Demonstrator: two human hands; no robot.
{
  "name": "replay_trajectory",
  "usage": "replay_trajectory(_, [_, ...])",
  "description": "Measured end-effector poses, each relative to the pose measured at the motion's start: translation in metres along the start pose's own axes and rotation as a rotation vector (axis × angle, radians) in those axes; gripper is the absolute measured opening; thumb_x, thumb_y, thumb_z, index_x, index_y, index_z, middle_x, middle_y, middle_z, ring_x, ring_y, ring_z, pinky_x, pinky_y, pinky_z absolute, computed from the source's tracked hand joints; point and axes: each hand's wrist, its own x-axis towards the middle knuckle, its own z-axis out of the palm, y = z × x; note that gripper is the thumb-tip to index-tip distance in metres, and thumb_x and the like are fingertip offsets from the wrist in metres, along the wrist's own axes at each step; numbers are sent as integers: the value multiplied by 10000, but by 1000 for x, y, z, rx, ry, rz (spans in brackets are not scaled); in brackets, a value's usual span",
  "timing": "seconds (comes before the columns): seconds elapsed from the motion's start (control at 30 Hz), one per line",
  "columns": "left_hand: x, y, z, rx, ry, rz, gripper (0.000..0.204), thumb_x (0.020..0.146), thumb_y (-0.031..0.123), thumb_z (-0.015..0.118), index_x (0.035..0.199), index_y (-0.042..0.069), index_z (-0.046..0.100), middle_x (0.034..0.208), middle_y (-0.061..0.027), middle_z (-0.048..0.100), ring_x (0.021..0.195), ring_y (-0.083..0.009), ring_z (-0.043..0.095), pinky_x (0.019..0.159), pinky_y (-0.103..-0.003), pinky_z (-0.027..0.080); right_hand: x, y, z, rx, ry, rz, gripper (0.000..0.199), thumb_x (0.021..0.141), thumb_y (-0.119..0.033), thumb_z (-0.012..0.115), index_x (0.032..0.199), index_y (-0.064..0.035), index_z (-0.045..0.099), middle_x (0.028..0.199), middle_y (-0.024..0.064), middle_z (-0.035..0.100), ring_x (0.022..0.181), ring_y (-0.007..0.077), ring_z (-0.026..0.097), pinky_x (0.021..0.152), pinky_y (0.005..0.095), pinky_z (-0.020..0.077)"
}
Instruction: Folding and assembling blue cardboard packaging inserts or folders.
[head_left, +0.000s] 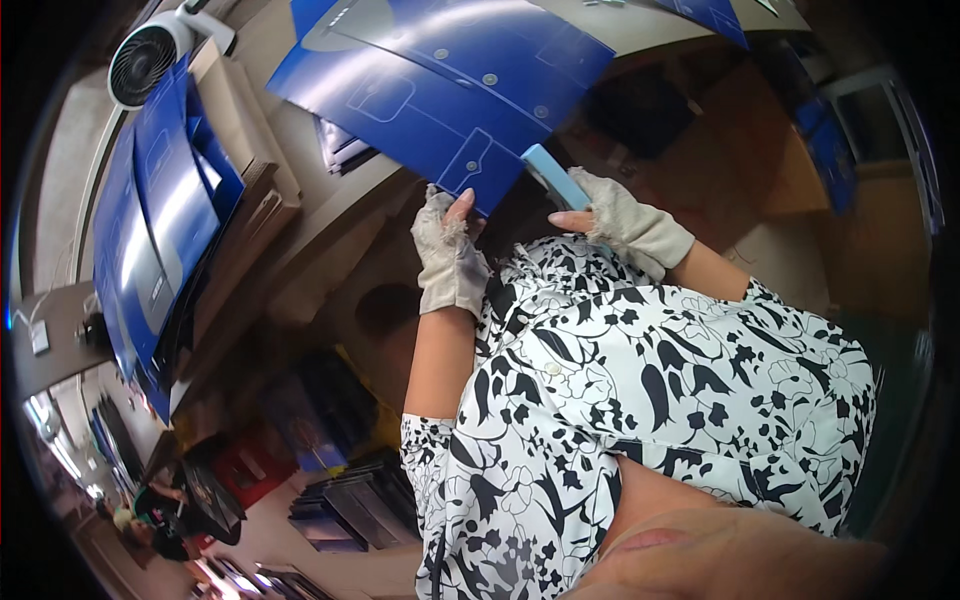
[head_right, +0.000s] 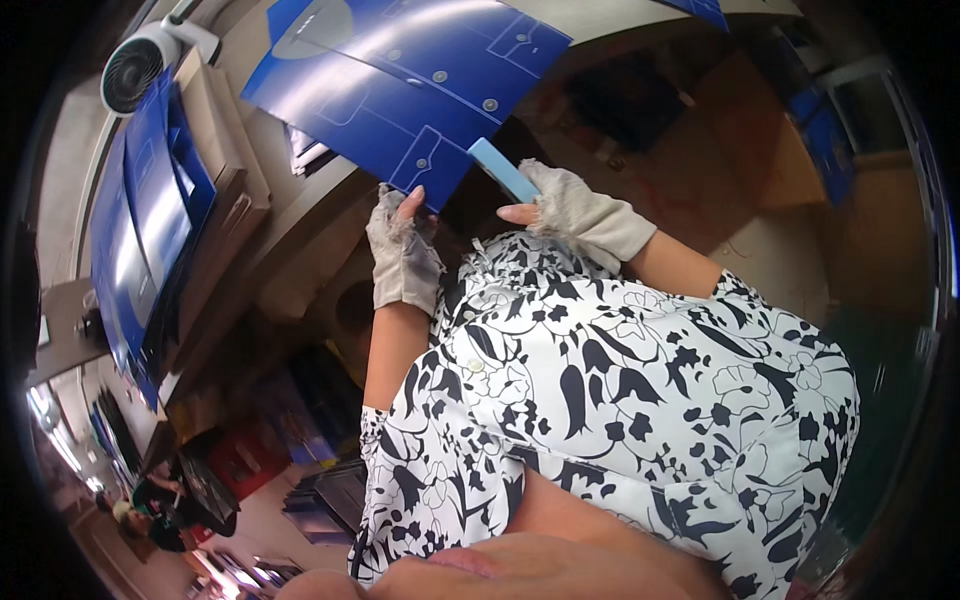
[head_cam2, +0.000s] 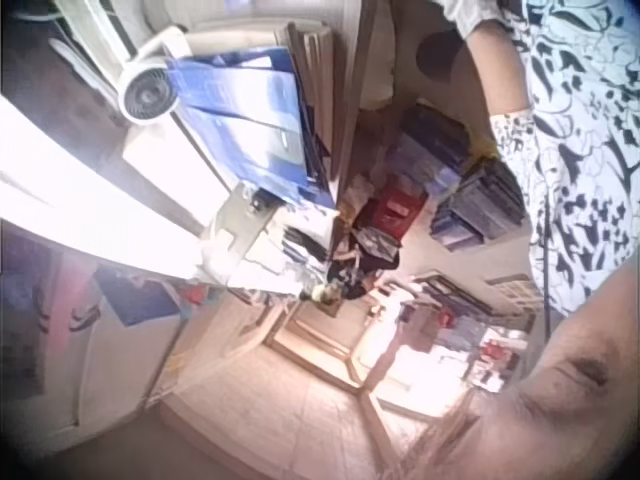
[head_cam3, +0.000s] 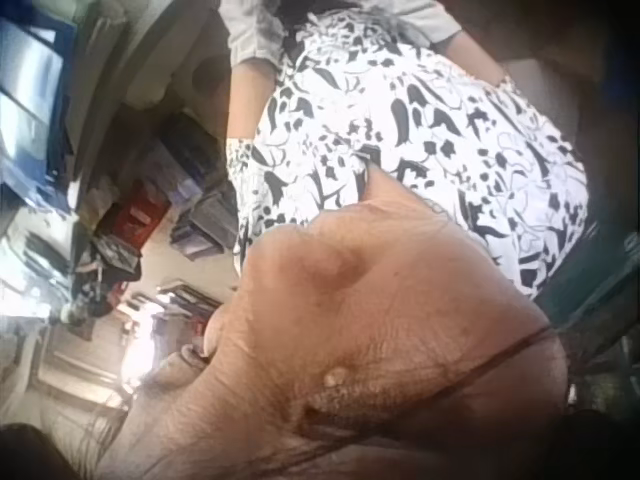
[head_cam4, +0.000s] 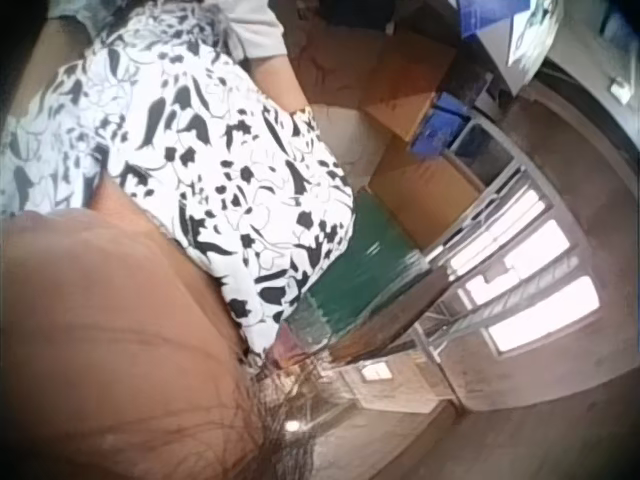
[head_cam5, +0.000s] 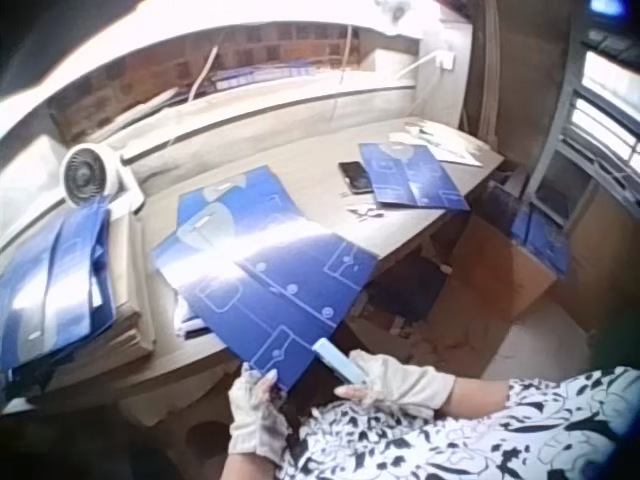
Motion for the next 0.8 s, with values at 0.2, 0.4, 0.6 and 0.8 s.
replay_trajectory(0.2, [-6, 3, 4, 49, -7, -8, 174, 817, 174, 732, 914, 82, 621, 783, 4, 584, 662, -98, 541, 562, -229, 441, -1, -27, 0, 141, -22, 18, 515, 769, -351, 809, 1027, 19, 562, 882, 176, 593, 781, 292, 601, 722, 370, 476])
replay_trajectory(0.4, [-4, 3, 1, 93, -16, 24, 186, 804, 168, 749, 868, 59, 612, 751, -10, 582, 621, -107, 534, 553, -228, 431, 13, -50, -12, -84, -231, 119, 466, 767, -322, 811, 1006, 9, 586, 836, 160, 614, 741, 283, 608, 685, 379, 482])
replay_trajectory(0.6, [-7, 4, 5, 137, 11, 42, 187, 813, 157, 743, 885, 49, 609, 758, -12, 590, 604, -109, 530, 545, -216, 416, 16, -39, -10, -31, -257, 162, 416, 779, -284, 804, 985, 8, 592, 786, 138, 612, 724, 249, 610, 653, 375, 477])
replay_trajectory(0.8, [-12, 9, 26, -52, 10, -42, 128, 836, 117, 733, 867, 50, 628, 785, -3, 619, 634, -105, 569, 566, -224, 469, -12, 20, -12, 413, -97, -80, 375, 831, -219, 745, 1058, 25, 574, 907, 102, 618, 803, 179, 605, 710, 322, 496])
